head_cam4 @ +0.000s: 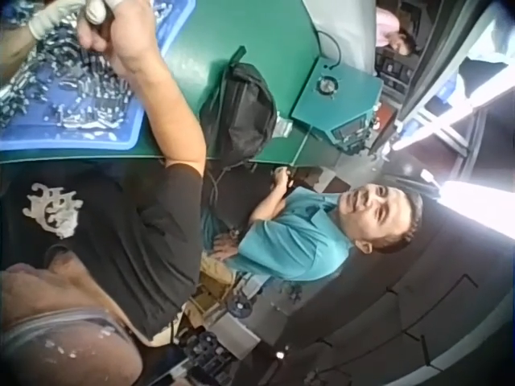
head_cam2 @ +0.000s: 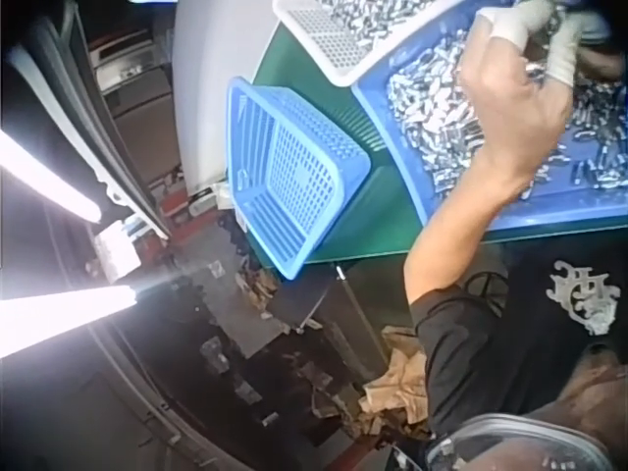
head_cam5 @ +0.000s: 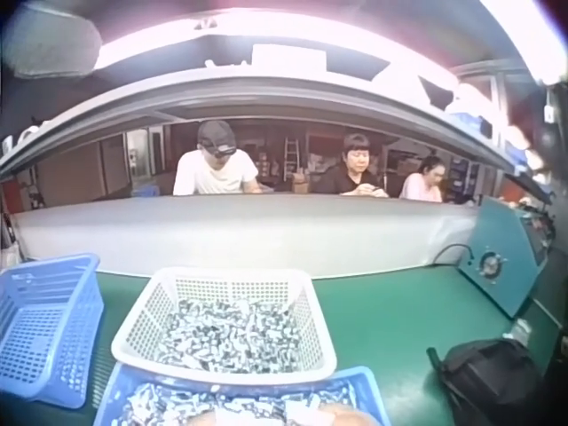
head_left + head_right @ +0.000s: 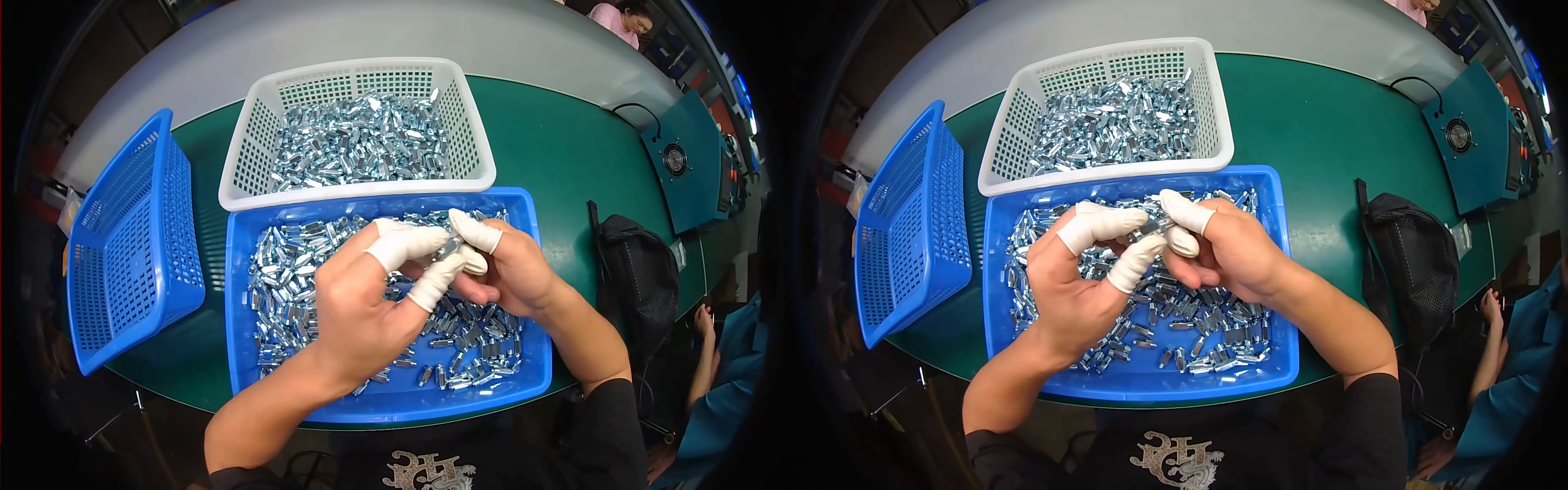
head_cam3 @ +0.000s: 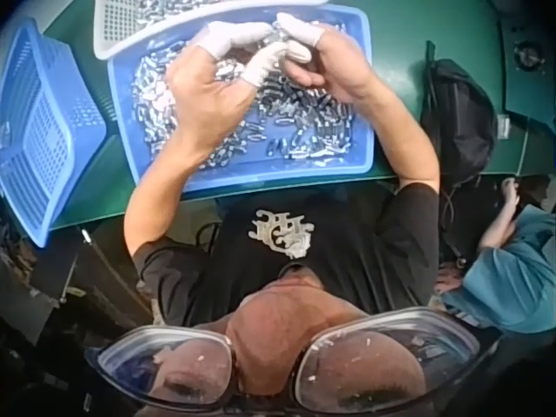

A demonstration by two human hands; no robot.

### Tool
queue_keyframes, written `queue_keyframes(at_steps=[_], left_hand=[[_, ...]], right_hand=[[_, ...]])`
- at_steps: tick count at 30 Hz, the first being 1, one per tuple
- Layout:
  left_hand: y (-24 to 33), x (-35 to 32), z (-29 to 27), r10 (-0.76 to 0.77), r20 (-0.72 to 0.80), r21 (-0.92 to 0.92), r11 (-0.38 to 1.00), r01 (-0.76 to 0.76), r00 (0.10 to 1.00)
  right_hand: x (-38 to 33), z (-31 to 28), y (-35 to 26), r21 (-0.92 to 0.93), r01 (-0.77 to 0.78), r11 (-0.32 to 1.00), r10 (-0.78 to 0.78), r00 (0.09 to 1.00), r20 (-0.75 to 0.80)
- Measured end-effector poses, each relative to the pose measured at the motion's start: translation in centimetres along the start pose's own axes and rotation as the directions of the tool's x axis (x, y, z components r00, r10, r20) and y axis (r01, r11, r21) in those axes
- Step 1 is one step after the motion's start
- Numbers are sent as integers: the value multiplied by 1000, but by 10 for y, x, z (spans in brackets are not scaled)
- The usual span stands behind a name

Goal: Inspecting and handling small metal components from a blue bin at a workstation.

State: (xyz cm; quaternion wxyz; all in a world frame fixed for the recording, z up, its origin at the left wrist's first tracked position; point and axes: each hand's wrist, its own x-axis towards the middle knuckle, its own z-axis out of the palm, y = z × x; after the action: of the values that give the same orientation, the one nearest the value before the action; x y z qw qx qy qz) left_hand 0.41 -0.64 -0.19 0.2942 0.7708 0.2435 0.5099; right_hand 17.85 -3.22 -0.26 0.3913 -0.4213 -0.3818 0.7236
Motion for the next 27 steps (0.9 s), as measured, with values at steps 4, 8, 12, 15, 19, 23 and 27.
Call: queue_keyframes(at_steps=[4,8,12,15,19,23,27], left_hand=[[3,9,1,91,66,64,993,-95,994],[6,13,1,70,102,89,993,-79,992],[3,30,-1,96,172,100,988,-114,980],[-30,34,-8,-133,-16,-6,991,133,991],[-42,36,-20,-241,-197,242,927,285,950],[-24,29,-30,-236,290,439,894,90,927],[-30,14,-20,-242,579,476,876,-82,778]], right_hand=[[-2,0,-2,63,-102,993,101,995,16],[-2,-3,-4,131,-188,973,177,980,89],[-1,-6,1,183,-37,982,56,993,-100],[3,-6,4,-4,242,970,-224,893,-389],[6,-6,6,-108,386,916,-393,809,-437],[1,-9,6,-302,379,875,-476,788,-390],[-2,6,6,-420,452,787,-597,731,-332]])
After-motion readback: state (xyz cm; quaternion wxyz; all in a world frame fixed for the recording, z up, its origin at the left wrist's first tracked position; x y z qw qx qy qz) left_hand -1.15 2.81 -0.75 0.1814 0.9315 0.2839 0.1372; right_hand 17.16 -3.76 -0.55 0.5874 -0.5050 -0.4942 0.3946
